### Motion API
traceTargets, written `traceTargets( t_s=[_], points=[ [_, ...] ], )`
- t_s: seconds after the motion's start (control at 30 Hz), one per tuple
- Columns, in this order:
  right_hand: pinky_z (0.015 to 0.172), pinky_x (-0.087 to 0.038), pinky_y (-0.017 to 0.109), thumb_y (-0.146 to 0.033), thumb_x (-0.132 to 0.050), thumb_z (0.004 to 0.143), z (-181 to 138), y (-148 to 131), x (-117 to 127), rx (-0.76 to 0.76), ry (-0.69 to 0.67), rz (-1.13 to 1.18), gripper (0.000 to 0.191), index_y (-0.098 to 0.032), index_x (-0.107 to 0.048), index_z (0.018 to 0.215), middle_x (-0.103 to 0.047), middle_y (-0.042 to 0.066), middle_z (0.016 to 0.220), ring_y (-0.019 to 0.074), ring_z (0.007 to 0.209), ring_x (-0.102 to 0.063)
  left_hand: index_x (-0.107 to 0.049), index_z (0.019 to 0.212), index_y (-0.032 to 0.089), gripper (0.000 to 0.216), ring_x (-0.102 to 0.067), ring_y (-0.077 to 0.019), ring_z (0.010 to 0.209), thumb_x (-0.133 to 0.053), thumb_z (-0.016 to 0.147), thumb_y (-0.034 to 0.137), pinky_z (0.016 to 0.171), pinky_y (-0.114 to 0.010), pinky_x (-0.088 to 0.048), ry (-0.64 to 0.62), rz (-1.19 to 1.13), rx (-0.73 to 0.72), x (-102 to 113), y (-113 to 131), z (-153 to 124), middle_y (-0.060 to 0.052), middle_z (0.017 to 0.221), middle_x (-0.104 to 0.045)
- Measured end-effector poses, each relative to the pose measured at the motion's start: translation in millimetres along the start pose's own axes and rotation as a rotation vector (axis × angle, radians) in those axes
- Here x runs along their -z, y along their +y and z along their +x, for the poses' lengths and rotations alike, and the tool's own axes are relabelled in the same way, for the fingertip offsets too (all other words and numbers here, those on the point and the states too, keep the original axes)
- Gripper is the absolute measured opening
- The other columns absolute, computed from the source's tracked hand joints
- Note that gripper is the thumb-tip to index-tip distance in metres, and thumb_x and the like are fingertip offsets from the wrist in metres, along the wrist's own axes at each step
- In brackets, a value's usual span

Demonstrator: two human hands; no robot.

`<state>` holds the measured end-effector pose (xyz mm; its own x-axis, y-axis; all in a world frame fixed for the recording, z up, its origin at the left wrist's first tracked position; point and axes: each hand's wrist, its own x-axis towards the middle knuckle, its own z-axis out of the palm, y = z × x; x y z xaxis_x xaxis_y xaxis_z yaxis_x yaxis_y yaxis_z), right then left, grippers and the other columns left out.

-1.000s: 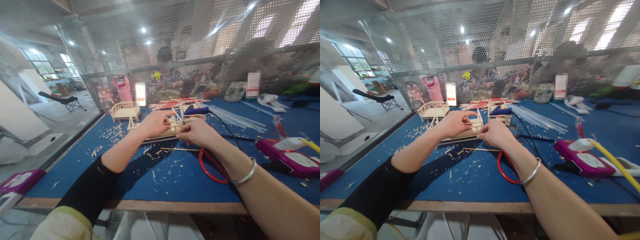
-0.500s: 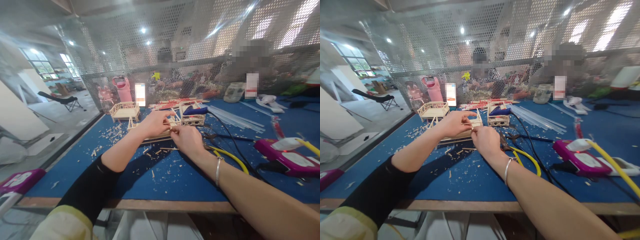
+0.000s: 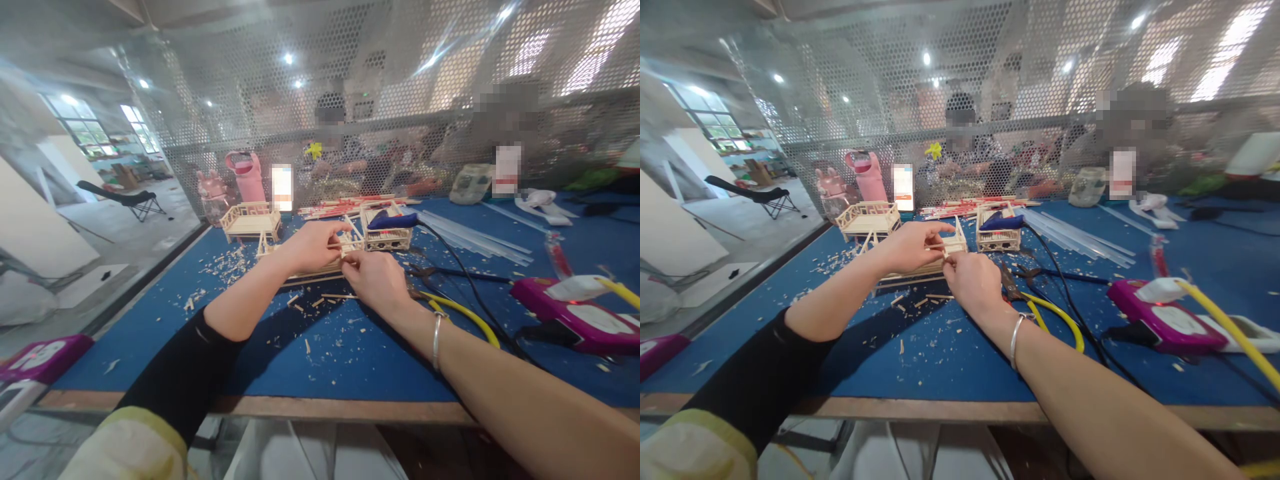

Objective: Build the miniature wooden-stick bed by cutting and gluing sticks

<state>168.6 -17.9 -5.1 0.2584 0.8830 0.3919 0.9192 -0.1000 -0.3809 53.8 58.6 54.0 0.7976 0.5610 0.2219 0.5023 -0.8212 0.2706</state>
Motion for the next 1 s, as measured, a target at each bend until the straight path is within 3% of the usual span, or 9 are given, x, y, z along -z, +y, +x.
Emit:
traceTargets(
  t_s=[0.17, 0.37, 0.8, 1.0],
  points=[
    [0.058, -0.036, 0.026, -0.03, -0.043, 0.078, 1.4, 1.3, 7.6, 0.004, 0.006, 0.028, 0.03, -0.024, -0.072, 0.081, -0.071, 0.006, 0.072, 0.0176, 0.066, -0.061, -0.051, 0.123, 0.014, 0.053, -0.059, -0.0149, 0.075, -0.051, 0.07, 0.018, 0.07, -0.027, -0.041, 0.013, -0.027, -0.002, 0.4, -1.1, 0.1, -0.004, 0.082, -0.068],
    [0.059, -0.038, 0.026, -0.029, -0.051, 0.069, 8.5, 11.2, 25.8, -0.078, 0.122, 0.175, 0.024, -0.02, -0.073, 0.071, -0.066, 0.004, 0.059, 0.0171, 0.062, -0.058, -0.048, 0.124, 0.012, 0.055, -0.056, -0.0123, 0.065, -0.051, 0.07, 0.017, 0.066, -0.026, -0.041, 0.033, -0.069, 0.021, 2.3, 0.3, -0.8, -0.004, 0.078, -0.068],
    [0.054, -0.035, 0.024, -0.029, -0.05, 0.072, 8.6, 11.9, 18.9, -0.025, -0.098, 0.109, 0.023, -0.021, -0.071, 0.066, -0.065, 0.002, 0.059, 0.0148, 0.059, -0.056, -0.042, 0.129, 0.011, 0.06, -0.056, -0.0124, 0.068, -0.052, 0.07, 0.016, 0.069, -0.026, -0.042, 0.059, -0.121, 0.01, 0.5, -0.8, -0.9, -0.005, 0.08, -0.067],
    [0.052, -0.031, 0.025, -0.031, -0.047, 0.074, 4.3, 5.8, 14.7, -0.064, -0.038, 0.121, 0.026, -0.023, -0.07, 0.066, -0.064, 0.002, 0.058, 0.0152, 0.057, -0.054, -0.042, 0.129, 0.014, 0.06, -0.057, -0.0126, 0.07, -0.052, 0.071, 0.019, 0.07, -0.026, -0.041, 0.084, -0.125, -0.005, -1.8, -5.9, 0.9, -0.004, 0.081, -0.067]
  ],
)
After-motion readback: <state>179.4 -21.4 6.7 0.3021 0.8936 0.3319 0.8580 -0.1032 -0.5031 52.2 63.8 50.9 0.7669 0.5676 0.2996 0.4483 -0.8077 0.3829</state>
